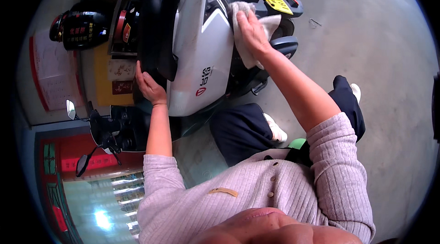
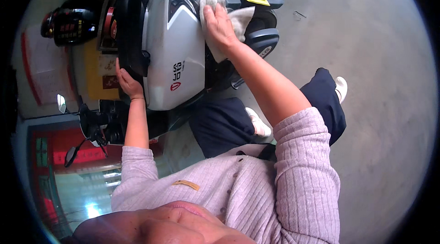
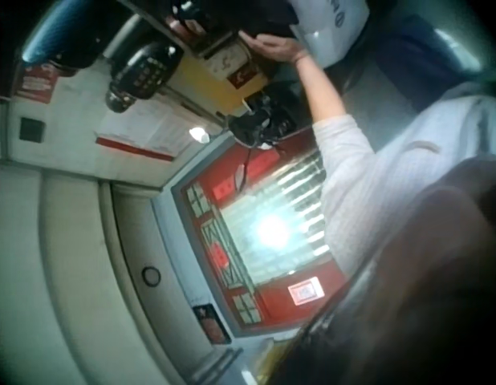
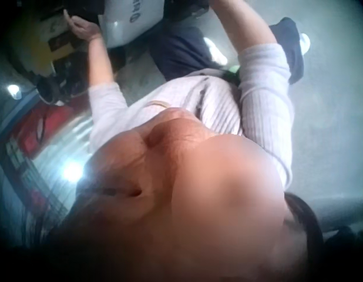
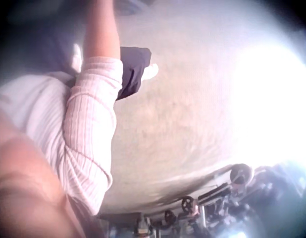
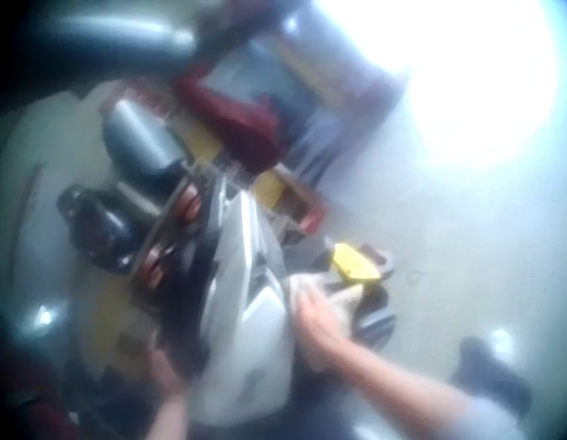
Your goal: The person sits on a small stool and wipes the body panels of a white electric scooter with a cloth. They clean the side panels, the area around the seat, and the front section near the handlebars.
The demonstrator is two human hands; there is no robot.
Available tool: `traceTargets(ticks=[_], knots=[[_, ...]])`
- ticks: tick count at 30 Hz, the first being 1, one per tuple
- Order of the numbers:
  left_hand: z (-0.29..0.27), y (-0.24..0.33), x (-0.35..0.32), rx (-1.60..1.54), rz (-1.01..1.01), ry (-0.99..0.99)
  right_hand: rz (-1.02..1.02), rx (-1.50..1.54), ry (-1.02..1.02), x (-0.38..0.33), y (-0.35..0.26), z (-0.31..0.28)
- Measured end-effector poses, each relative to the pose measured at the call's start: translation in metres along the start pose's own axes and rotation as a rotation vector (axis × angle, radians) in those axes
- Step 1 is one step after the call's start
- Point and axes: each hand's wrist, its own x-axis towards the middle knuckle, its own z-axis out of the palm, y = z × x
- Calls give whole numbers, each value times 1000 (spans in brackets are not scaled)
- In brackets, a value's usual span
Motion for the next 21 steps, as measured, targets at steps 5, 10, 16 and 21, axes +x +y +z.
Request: traceTargets(ticks=[5,10,16,21], knots=[[-2,-1,-1,-18,-18,-39,69,-126,-52,6,-31,-19],[-2,-2,-2,9,11,-2,-491,6,107,6,-89,1],[0,0,-1,19,24,15,-928,-511,191,-8,-73,25],[1,4,-1,10,27,38,-825,-411,75,-30,-36,10]])
